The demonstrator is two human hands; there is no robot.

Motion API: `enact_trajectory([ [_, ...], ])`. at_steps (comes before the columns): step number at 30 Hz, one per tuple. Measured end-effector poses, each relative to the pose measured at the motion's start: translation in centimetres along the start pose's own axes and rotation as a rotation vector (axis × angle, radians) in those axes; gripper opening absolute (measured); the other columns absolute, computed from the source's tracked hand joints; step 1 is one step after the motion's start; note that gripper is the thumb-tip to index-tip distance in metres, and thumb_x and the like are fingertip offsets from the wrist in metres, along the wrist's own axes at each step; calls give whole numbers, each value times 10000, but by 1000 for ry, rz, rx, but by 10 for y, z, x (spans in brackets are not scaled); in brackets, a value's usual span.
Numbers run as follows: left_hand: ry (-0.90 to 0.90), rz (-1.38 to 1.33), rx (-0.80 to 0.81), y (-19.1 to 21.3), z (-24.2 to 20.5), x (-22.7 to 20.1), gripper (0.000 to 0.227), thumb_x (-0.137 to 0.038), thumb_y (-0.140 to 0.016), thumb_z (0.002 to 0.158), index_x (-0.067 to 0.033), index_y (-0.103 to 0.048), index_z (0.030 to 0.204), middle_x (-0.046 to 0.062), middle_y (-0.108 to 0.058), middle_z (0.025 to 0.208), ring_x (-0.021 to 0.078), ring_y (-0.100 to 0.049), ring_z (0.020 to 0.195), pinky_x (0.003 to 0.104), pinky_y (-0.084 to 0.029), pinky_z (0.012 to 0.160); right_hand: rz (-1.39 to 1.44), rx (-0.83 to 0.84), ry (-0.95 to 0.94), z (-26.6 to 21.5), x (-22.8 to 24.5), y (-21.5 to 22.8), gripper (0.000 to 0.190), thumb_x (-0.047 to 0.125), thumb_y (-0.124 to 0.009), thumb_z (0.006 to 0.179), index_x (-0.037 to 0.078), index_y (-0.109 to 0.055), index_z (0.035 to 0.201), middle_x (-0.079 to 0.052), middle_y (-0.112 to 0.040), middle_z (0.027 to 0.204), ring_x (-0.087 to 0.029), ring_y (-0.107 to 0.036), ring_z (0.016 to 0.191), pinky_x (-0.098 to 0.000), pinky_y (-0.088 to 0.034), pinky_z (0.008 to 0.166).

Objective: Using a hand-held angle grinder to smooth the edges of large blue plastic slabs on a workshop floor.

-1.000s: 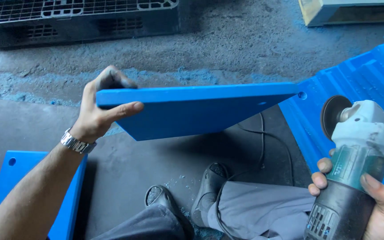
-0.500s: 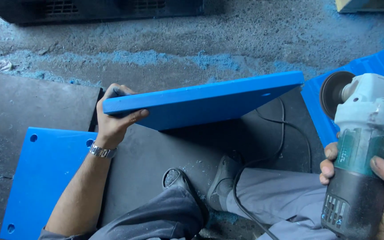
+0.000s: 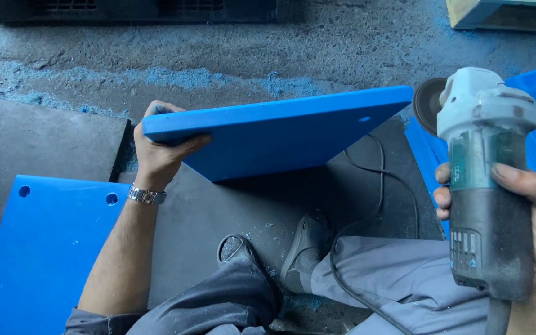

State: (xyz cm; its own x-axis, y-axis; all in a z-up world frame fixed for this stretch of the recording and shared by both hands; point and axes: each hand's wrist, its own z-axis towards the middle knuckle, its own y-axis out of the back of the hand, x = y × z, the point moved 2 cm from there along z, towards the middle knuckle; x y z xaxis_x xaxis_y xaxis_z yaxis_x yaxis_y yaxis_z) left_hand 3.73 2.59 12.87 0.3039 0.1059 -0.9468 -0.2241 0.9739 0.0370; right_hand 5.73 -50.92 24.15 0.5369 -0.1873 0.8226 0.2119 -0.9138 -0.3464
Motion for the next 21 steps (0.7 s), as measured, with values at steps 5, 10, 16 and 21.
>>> enact_trajectory([
  [5,14,52,-34,-4,-2,-4,422,-47,-918,787,-80,-625,1089,40,-719,1023,131,-726,949,331,-675,827,-88,-115,79,11,7,-20,723,457,-588,1012,-147,-549,1407,-296,-649,1080,-321,-689,941,-395,-603,779],
  [10,-1,88,-56,-8,-2,-8,431,-85,-944,774,-89,-632,1072,38,-722,1010,115,-716,932,317,-665,814,-150,-53,19,22,8,-36,721,493,-570,1034,-117,-564,1418,-297,-679,1048,-332,-719,907,-415,-611,691],
  [16,-22,90,-57,-6,-5,-1,463,-112,-958,750,-95,-628,1075,34,-727,1030,121,-724,948,328,-674,829,-219,-97,15,24,1,-146,629,343,-557,976,-155,-555,1361,-288,-686,1002,-334,-732,837,-412,-644,726],
  [21,-35,80,-71,-7,-8,5,515,-139,-970,735,-106,-608,1101,39,-702,1075,130,-713,1005,337,-677,852,-181,116,-109,29,-17,-266,480,248,-669,851,-75,-585,1196,-186,-732,951,-235,-735,721,-360,-636,615],
])
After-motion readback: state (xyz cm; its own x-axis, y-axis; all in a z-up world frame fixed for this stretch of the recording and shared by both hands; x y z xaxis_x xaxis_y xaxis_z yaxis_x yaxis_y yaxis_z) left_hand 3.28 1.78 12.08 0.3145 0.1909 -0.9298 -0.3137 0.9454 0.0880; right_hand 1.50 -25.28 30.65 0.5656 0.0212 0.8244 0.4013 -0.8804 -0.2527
